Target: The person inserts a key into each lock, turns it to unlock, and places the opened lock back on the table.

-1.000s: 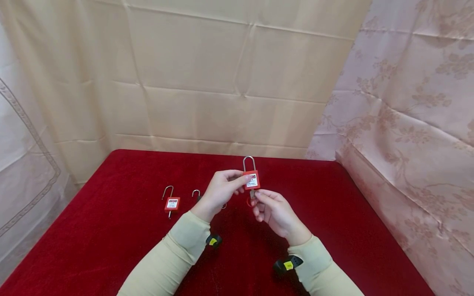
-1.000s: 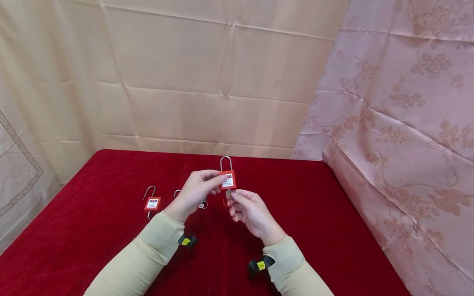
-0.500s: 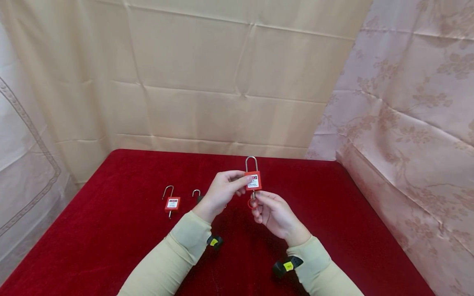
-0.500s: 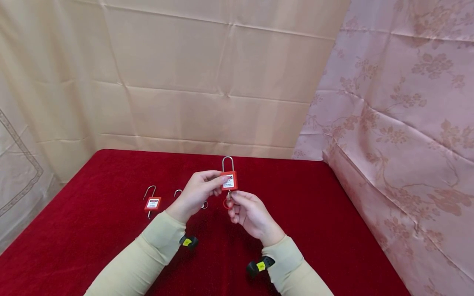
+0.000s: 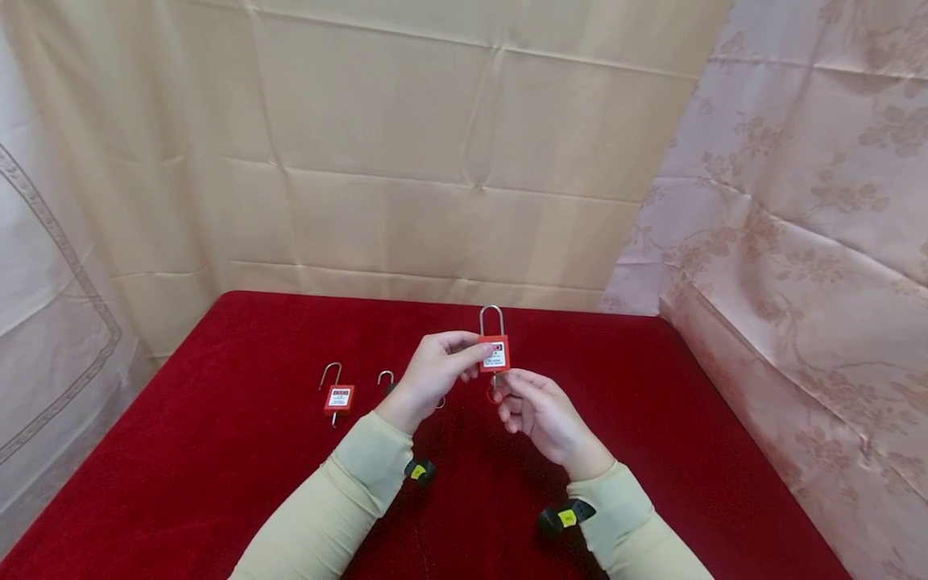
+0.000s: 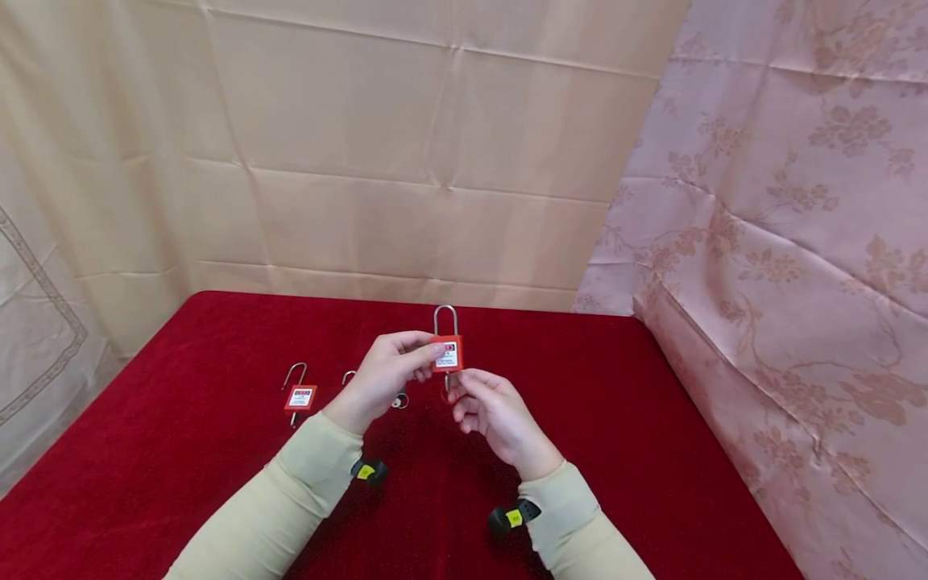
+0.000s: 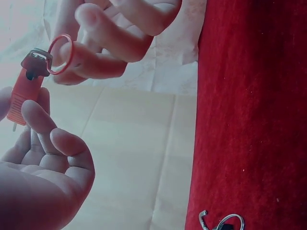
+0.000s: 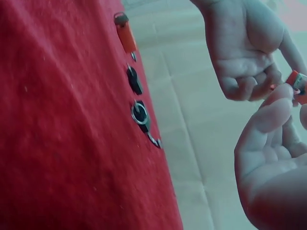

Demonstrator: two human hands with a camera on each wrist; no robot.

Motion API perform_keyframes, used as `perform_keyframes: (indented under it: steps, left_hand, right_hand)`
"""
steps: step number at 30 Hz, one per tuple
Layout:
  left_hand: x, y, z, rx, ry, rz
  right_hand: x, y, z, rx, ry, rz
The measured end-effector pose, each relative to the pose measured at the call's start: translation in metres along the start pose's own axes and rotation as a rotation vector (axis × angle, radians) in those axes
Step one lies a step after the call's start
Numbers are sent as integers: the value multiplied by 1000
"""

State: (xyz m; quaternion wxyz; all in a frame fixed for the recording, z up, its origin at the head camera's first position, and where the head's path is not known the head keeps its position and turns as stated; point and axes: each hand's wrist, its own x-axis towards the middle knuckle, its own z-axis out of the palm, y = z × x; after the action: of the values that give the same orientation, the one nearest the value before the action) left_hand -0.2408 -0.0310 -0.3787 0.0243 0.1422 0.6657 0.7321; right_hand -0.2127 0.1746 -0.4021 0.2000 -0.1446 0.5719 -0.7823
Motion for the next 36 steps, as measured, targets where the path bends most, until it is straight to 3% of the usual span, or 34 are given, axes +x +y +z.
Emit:
perform_keyframes:
  steps: [10,20,28,36]
  left_hand:
    - [0,6,-8,38,18,-16]
    - [-1,5,-8,108,-23,-56]
    - [-2,5,-3,138,-59,-80]
    - [-3,-1,2,175,-111,-77]
  right_hand:
    - [-4,-16,-8,-190,186,-80]
    - [-12,-36,-11,-391,328,-279]
    - [-17,-47,-16,-484,371,-394]
    - [-17,-48,-19,-555,361,-433]
